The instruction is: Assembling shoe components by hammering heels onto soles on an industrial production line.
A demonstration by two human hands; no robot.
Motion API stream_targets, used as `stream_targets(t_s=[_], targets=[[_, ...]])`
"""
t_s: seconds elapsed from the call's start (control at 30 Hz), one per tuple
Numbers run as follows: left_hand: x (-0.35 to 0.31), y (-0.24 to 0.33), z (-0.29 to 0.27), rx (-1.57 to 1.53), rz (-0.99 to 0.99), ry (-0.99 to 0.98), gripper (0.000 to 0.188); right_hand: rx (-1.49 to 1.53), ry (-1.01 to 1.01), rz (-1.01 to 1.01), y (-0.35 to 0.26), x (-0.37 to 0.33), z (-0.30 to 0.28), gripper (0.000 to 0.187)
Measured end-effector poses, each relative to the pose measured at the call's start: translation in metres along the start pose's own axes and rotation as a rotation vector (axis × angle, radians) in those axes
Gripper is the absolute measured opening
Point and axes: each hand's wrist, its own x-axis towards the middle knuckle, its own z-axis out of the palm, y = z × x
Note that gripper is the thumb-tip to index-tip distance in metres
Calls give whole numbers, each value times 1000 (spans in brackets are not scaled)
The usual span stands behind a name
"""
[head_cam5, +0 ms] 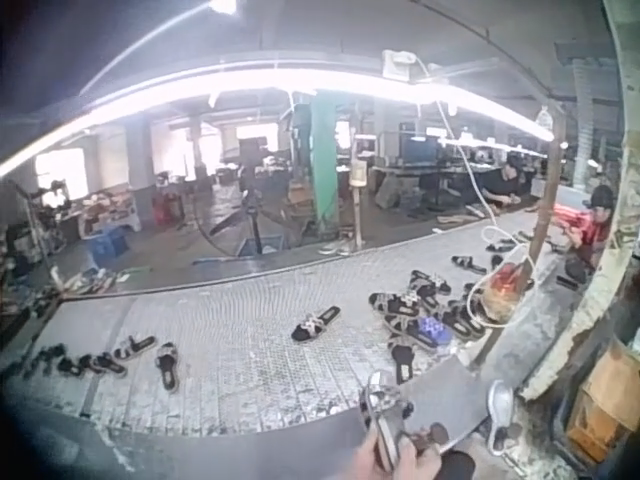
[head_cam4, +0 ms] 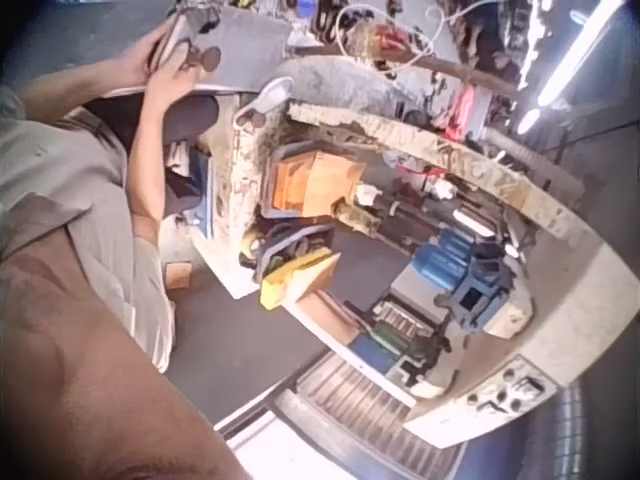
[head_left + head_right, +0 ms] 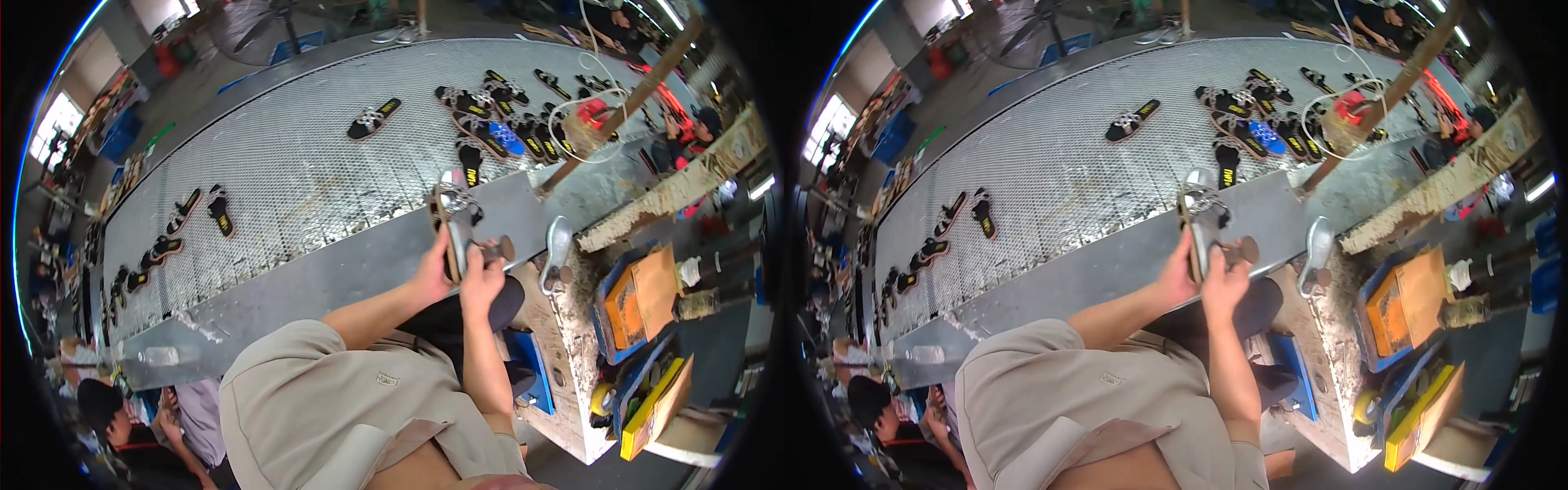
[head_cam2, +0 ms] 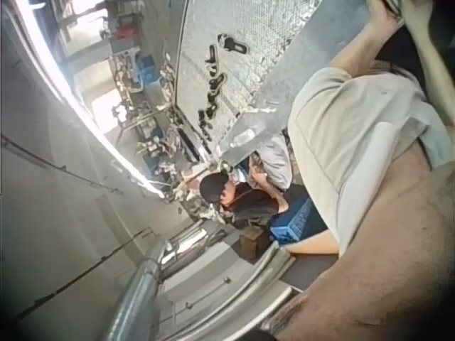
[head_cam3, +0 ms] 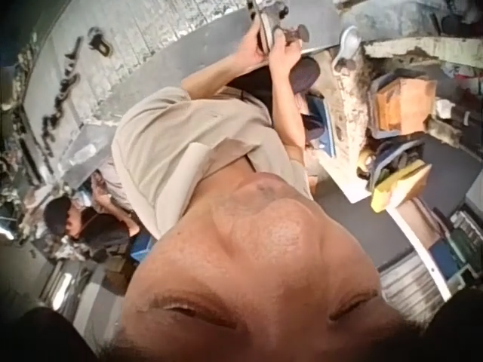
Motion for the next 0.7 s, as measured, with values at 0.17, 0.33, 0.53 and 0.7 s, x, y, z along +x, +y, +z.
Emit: stream_targets(t_s=[0.17,0.33,0.53,0.7], targets=[[-42,108,-1,56,343,176,64,25,-248,42,-32,-37,67,20],[-44,254,-148,113,765,793,78,106,-442,-58,-37,-66,67,18],[-58,198,-136,396,912,1040,92,59,-374,118,-6,-71,18,16],[-1,51,-45,341,285,552,82,-90,-210,4,4,-55,-14,18]])
